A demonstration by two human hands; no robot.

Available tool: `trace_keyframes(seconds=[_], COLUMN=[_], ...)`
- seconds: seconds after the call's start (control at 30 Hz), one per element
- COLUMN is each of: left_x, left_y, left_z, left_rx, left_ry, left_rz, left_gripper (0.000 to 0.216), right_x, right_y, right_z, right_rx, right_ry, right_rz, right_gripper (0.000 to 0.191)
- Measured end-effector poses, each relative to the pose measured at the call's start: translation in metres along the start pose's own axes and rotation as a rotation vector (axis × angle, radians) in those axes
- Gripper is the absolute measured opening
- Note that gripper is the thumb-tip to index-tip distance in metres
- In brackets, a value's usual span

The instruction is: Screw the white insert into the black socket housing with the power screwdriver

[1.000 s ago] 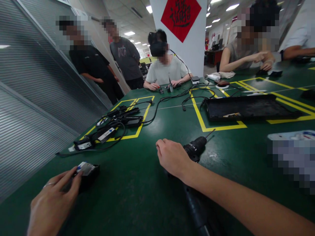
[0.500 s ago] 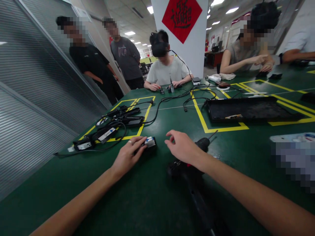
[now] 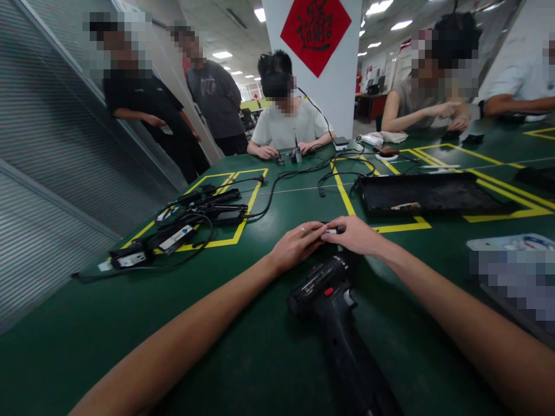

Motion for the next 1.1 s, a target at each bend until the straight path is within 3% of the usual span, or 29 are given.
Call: trace_keyframes(seconds=[0.3, 0.5, 0.8, 1.1], left_x=[0.004, 0.002, -0.008, -0.009], left_y=[-0.002, -0.012, -0.011, -0.009], left_z=[0.000, 0.009, 0.005, 0.000], left_rx=[0.106, 0.254, 0.271, 0.500], left_ry=[-0.015, -0.117, -0.244, -0.306], left_rz=[0.004, 0.000, 0.228, 0.209], left_gripper=[0.042, 0.045, 0.020, 0.016], right_x=[0.000, 0.000, -0.002, -0.002], right_y=[0.011, 0.009, 0.008, 0.008], right_z=[-0.010, -0.013, -0.018, -0.021], right_rx=[0.239, 0.300, 0.334, 0.356], right_ry=[0.100, 0.071, 0.079, 0.090], right_rz=[0.151, 0.155, 0.140, 0.136], right_gripper=[0.027, 0.027, 0.023, 0.024])
Point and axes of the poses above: each hand's wrist, its own x-axis away from the middle knuckle, its own y-axis out of the palm, z = x × y, the point moved 3 cm from there along -x, towards the middle knuckle, and after that the axes turned 10 degrees about x, right-handed, at the moved point
